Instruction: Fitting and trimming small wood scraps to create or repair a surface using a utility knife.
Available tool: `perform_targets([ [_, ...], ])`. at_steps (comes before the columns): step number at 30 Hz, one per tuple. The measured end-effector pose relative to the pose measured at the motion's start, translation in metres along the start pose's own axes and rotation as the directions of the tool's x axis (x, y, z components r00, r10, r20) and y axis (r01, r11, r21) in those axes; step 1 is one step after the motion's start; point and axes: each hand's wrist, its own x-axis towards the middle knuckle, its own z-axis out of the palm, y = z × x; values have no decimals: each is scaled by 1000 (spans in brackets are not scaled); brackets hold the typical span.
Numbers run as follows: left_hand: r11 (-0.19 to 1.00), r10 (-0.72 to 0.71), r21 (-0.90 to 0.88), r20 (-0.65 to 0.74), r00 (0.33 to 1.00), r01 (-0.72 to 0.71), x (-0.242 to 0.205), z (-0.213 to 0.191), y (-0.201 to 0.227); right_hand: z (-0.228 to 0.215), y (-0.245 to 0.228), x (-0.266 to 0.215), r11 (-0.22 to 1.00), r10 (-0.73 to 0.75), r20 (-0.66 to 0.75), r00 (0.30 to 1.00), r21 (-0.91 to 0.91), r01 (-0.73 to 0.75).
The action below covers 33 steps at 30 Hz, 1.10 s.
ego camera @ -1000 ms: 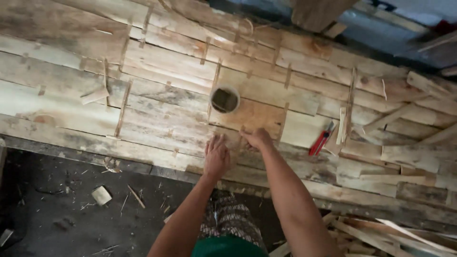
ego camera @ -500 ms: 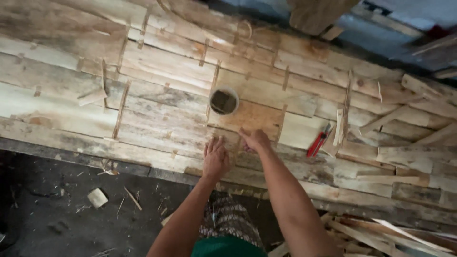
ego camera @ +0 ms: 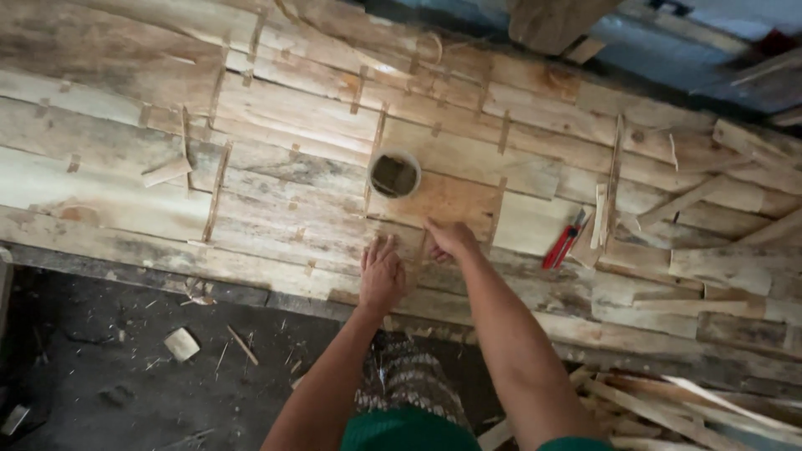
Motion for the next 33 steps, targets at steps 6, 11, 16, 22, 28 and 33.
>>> perform_targets([
  [6, 1000, 12, 20, -19, 1000, -12, 2, 1, 0, 1, -2, -10, 994, 6, -11, 1000, 108, -5],
  [11, 999, 10, 46, 24, 1000, -11, 8, 4, -7, 8, 8, 4, 998, -36, -59, 998, 44, 38],
  [16, 997, 66, 35, 4, 998, -66, 7, 26, -34, 31, 59, 28, 968, -249, -134, 959, -70, 241],
  [22, 994, 110, -8, -47, 993, -111, 9, 20, -31, 51, 85, 5, 838, -489, -186, 852, -373, 399],
  [28, 995, 88, -41, -3, 996, -88, 5, 17, -29, 53, 75, -29, 841, -434, -205, 877, -442, 312],
  [33, 988, 153, -18, -65, 986, -155, 7, 27, -41, 51, 63, -52, 881, -391, -174, 904, -355, 313],
])
